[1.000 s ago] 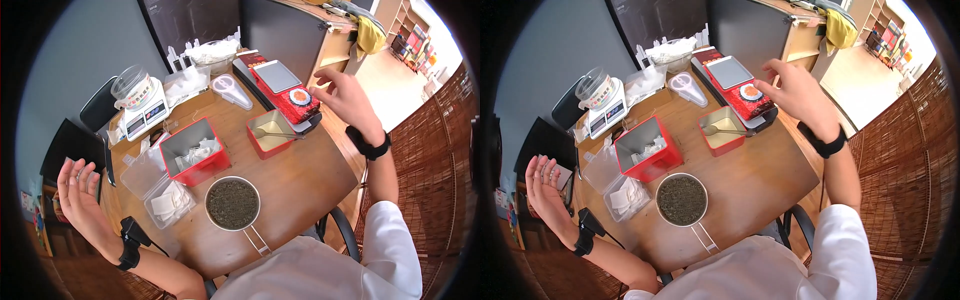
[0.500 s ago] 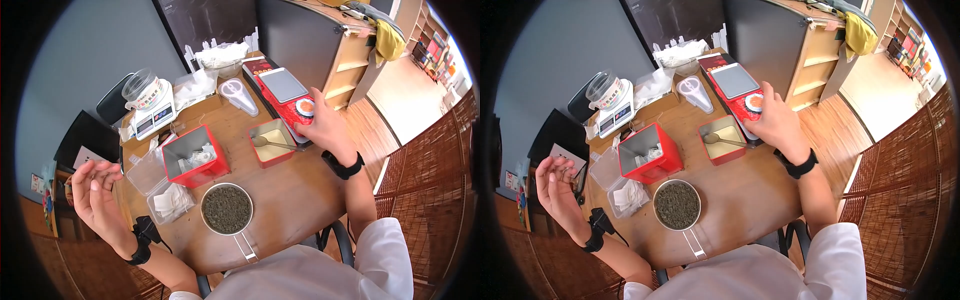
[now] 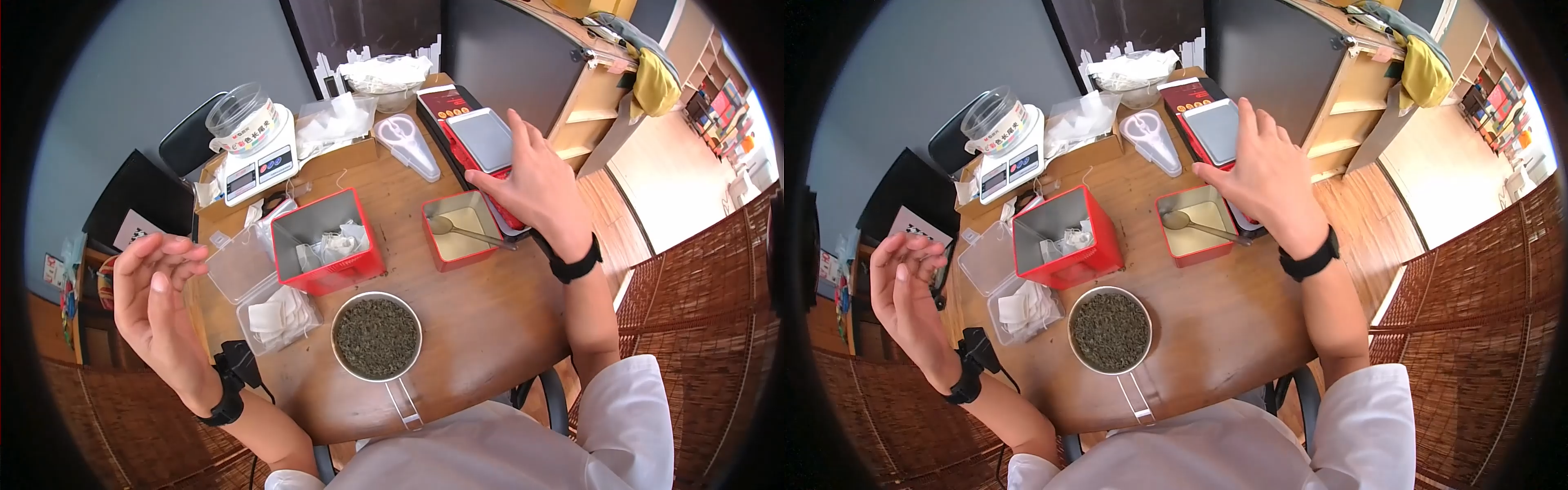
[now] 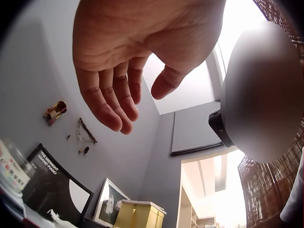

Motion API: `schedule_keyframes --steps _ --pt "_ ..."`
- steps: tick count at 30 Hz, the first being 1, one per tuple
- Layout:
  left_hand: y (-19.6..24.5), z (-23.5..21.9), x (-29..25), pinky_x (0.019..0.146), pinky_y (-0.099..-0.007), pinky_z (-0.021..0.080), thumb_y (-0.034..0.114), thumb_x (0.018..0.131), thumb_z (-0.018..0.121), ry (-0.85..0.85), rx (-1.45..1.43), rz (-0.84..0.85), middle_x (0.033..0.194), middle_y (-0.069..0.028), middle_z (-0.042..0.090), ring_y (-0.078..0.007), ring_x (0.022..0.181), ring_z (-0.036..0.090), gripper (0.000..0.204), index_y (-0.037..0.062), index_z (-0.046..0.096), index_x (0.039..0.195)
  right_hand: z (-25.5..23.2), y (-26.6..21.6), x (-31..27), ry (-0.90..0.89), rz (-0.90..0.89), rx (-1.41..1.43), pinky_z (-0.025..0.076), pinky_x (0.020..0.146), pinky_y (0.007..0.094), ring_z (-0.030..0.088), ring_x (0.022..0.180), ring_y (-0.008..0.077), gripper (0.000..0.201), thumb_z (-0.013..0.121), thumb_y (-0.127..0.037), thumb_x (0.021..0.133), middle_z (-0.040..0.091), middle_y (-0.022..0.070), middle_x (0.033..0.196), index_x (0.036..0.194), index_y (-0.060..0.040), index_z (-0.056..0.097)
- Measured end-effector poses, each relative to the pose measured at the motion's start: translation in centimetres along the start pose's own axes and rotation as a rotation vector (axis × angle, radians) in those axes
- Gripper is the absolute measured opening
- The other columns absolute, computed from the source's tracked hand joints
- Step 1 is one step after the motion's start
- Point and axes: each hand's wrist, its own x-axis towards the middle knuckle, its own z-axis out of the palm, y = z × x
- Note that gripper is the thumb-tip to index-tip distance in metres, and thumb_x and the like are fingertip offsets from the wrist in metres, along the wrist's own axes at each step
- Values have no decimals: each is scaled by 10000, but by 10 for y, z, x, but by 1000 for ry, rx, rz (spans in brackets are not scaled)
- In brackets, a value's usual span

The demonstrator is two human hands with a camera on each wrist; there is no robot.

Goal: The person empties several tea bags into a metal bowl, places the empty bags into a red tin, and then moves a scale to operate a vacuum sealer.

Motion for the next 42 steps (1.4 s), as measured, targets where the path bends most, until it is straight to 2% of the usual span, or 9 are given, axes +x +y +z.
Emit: schedule_keyframes --steps 5,9,12,14,21,23,29,31,42 --pt "1 3 -1 782 -357 554 132 976 561 -38 4 14 1064 -196 657 -262 900 689 314 -80 565 1208 5 -13 18 -340 209 -70 514 960 441 593 1200 383 913 760 -461 778 572 262 1324 1442 49 398" --pt "-1 4 0 783 -358 555 125 976 557 -51 -4 16 1062 -202 653 -269 897 687 312 -84 563 1208 18 6 17 -335 205 -30 539 921 459 638 1083 415 980 777 -444 758 624 265 1212 1490 36 338" --pt "-1 5 1 784 -359 555 127 976 560 -63 -5 6 1054 -200 659 -266 898 688 316 -86 560 1209 23 15 10 -173 71 -40 529 948 439 637 1099 400 850 772 -374 780 644 239 1195 1465 -22 413" --pt "0 7 1 788 -356 556 126 974 563 -70 7 -5 1043 -194 668 -258 903 690 316 -85 559 1209 33 22 8 29 -275 -110 506 987 425 626 1118 387 680 757 -278 806 652 202 1212 1407 -74 512" --pt "-1 10 0 797 -350 556 118 967 573 -97 18 -22 1037 -183 674 -247 913 693 308 -78 561 1204 20 1 13 -70 -110 -139 568 745 445 693 853 363 192 696 -185 858 712 161 947 994 -53 668" --pt "-2 10 0 800 -349 553 119 966 576 -107 13 -24 1036 -181 672 -246 913 692 310 -78 561 1205 16 5 15 115 -72 -161 554 630 462 688 731 356 140 659 -181 888 695 153 803 867 -45 631" --pt "-3 10 1 804 -341 544 125 963 581 -112 11 -37 1039 -174 672 -239 920 688 314 -77 564 1203 -21 36 22 362 -36 197 511 570 375 682 590 287 207 665 -181 936 665 172 653 1037 -5 703" --pt "-2 12 0 806 -336 542 119 958 585 -116 14 -49 1039 -171 673 -236 923 687 312 -77 565 1201 -36 26 18 274 131 787 491 571 232 614 620 57 276 646 -201 991 699 75 717 1055 63 692" --pt "-7 69 -15 696 -268 542 97 932 658 -333 -25 -244 913 -96 722 -137 798 685 239 -37 671 1130 -52 -24 -5 -561 102 1576 441 360 214 601 426 122 282 611 -195 1001 704 111 724 1087 70 648"
